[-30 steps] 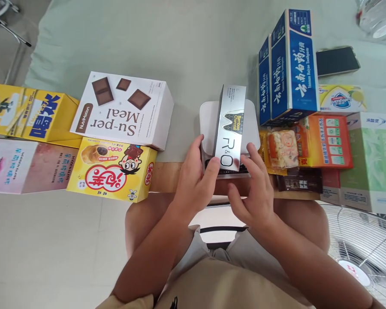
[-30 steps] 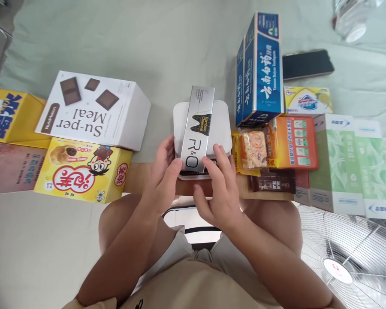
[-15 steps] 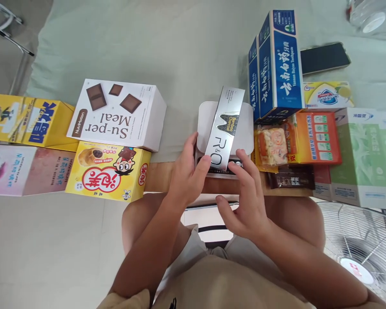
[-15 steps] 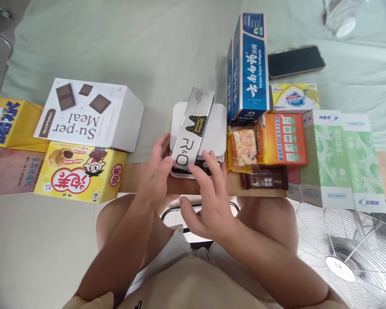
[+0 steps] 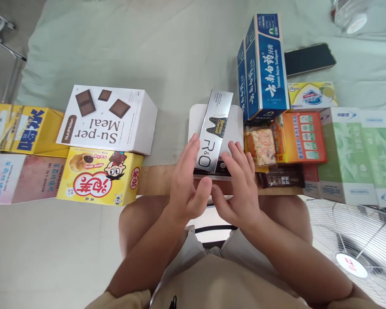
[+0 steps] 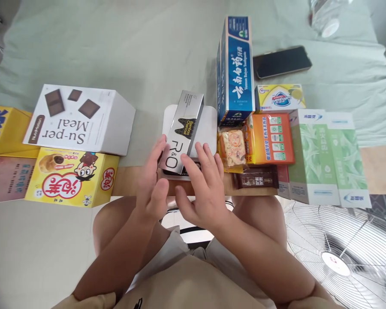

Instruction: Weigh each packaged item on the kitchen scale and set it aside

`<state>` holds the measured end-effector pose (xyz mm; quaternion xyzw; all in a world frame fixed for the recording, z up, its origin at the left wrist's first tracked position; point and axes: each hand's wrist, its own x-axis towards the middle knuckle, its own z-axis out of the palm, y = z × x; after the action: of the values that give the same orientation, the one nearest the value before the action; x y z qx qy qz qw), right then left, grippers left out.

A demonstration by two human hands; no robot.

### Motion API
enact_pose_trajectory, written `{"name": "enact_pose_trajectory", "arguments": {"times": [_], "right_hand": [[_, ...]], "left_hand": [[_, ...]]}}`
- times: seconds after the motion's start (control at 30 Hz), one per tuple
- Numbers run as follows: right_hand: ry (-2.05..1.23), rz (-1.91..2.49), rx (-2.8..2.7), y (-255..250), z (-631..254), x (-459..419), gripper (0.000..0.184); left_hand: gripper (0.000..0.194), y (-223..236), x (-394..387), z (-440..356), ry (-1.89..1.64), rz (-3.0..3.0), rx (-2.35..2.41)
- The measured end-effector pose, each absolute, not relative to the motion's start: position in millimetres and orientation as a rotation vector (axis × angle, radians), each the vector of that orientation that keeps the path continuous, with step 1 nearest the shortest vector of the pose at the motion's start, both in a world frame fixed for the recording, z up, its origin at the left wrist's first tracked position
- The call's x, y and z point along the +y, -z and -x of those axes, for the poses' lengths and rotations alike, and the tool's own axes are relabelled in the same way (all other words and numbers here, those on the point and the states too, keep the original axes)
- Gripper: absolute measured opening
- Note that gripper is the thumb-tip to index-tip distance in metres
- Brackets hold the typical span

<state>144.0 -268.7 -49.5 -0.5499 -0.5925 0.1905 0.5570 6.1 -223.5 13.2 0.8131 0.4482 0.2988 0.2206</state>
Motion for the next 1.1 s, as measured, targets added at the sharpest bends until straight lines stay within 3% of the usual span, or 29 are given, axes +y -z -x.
{"name": "enact_pose_trajectory", "arguments": {"times": [0.33,0.57,0.9,1.0,1.1], "right_hand": [[-0.379,1.284,-1.451,45.4,-128.3,-259.6,0.046],[-0.245,1.115,-1.386,33.8,-101.6,-260.7,0.03],[-0.388,1.104,-1.586,26.5,-59.6,-280.8,0.034],[-0.497,1.041,-1.641,26.3,-55.9,-285.6,0.033],[-0.542,1.01,-1.627,27.2,-53.8,-286.6,0.038]], "left_hand": [[0.053,-24.8,-230.7,-12.5,-0.988,-2.358,1.395],[0.031,-59.1,-245.0,-5.1,-1.094,-2.134,1.554],[0.032,-99.4,-269.3,24.6,-0.657,-2.065,1.798],[0.03,-108.8,-272.0,26.1,-0.746,-2.164,1.726],[0.028,-114.9,-270.8,31.6,-1.047,-2.105,1.668]]}}
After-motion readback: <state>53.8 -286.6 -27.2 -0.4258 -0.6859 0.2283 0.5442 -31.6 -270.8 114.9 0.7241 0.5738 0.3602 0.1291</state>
